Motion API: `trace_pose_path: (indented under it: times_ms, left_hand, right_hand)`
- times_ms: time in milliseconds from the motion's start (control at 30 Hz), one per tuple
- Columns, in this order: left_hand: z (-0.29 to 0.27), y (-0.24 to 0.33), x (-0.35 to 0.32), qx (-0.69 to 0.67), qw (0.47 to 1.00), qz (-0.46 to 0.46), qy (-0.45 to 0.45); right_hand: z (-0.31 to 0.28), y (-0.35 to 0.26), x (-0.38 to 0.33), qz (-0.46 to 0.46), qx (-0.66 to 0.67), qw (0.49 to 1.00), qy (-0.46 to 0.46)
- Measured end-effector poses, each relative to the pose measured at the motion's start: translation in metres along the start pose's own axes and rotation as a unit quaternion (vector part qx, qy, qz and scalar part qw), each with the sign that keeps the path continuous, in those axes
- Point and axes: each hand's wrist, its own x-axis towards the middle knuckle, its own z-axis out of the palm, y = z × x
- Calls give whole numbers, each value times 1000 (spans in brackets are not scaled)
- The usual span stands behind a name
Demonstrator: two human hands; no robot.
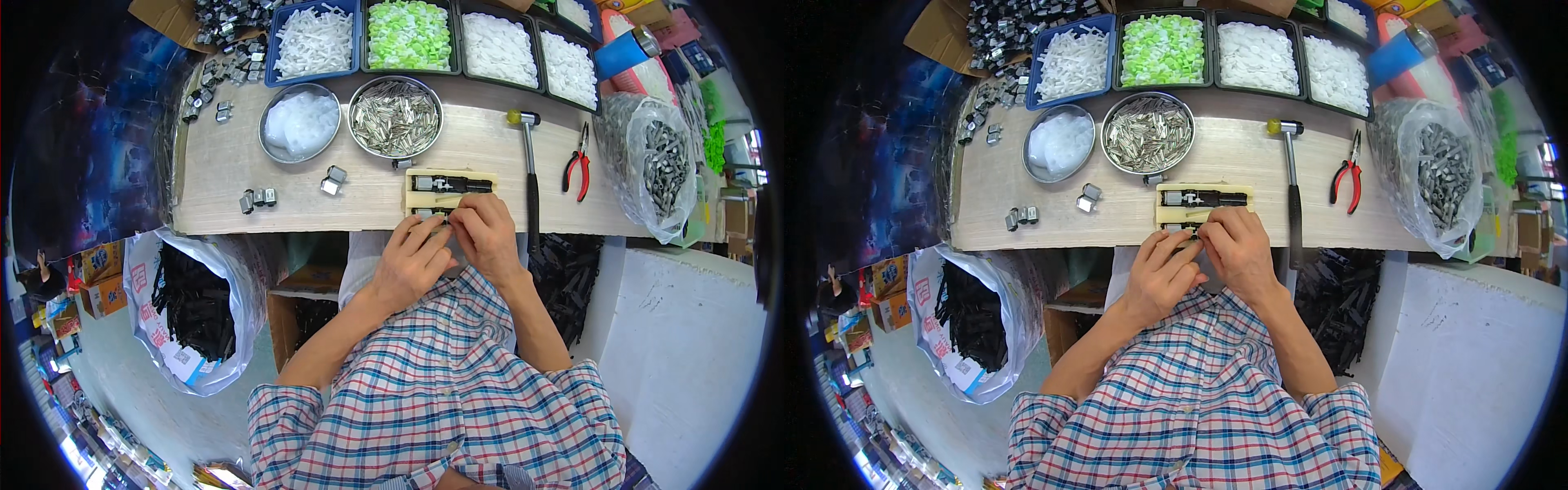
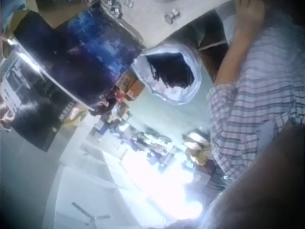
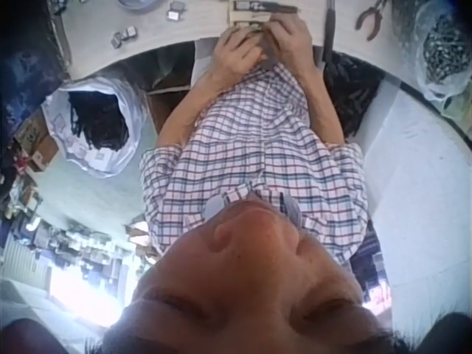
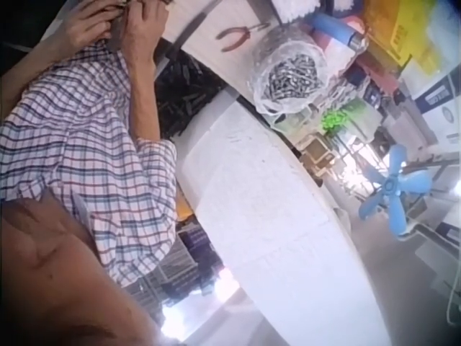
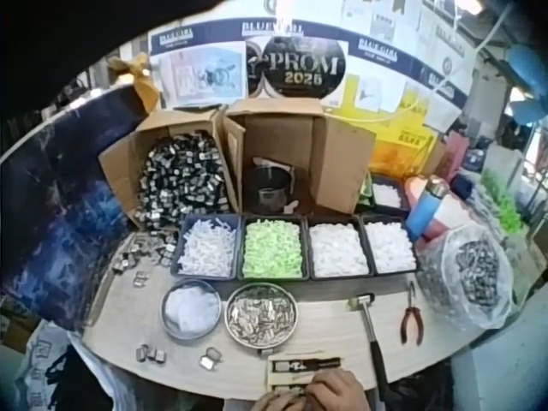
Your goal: Assembling small metal and plastic components into black housings using a hammer and pliers at a workbench.
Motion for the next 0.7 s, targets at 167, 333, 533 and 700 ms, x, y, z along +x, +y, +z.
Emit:
trace_pose_path:
  times_ms: [167, 333, 533, 700]
  left_hand:
    - [-4, 11, -3, 37, 998, -13, -55]
    - [0, 21, -8, 80, 990, -21, -114]
    - [-5, 11, -5, 29, 996, -7, -80]
    - [-8, 9, 21, -63, 996, -52, 32]
  right_hand:
    - [-2, 3, -3, -10, -3, 1000, 2]
    - [-13, 1, 3, -15, 14, 999, -32]
    - [-49, 90, 51, 114, -56, 976, 175]
    - [-86, 202, 85, 192, -197, 933, 231]
